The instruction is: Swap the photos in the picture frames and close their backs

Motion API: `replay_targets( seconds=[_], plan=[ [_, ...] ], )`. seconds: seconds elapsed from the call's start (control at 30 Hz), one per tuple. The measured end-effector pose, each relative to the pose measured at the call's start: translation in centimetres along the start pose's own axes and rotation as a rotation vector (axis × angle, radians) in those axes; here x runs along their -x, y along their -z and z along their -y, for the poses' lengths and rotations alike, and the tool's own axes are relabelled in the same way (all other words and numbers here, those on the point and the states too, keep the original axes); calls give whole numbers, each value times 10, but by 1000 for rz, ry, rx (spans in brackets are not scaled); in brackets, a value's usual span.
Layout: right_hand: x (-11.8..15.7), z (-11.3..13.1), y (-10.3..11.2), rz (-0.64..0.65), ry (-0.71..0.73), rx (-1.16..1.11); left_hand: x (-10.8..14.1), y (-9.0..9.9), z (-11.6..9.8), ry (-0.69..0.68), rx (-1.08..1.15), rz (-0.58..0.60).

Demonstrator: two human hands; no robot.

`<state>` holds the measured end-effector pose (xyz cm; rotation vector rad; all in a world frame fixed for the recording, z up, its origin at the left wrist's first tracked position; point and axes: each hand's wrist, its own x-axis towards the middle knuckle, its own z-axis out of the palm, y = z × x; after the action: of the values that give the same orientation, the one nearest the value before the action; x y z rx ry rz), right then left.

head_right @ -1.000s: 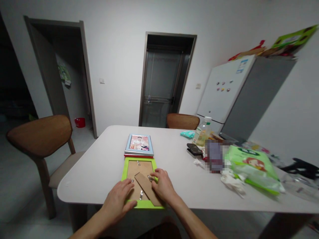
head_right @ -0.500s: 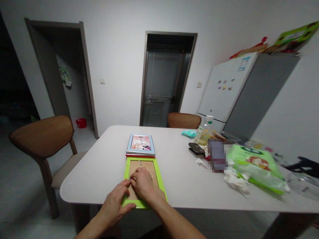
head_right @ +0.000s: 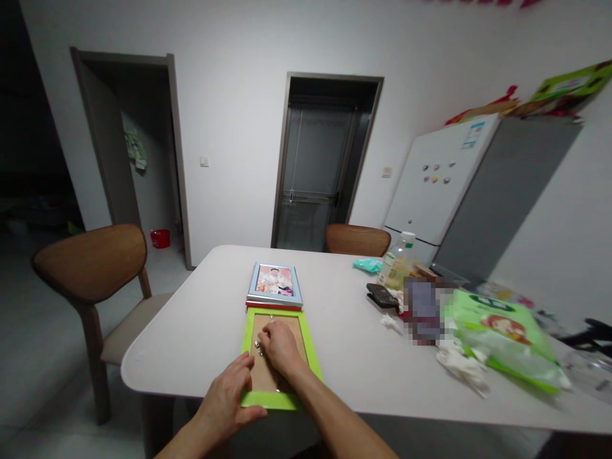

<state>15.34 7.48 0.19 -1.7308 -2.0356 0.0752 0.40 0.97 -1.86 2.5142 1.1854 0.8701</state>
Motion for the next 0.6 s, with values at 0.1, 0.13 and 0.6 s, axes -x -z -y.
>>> replay_targets(
  seconds=[0.1, 0.13, 0.6],
  plan=[
    [-16, -15, -1, -52, -62, 31, -1, 1, 2, -19, 31, 10],
    [-20, -20, -3, -59, -84, 41, -2, 2, 3, -27, 42, 7],
    [-16, -20, 6, -1, -7, -60, -6, 6, 6, -9, 100, 35]
  ],
)
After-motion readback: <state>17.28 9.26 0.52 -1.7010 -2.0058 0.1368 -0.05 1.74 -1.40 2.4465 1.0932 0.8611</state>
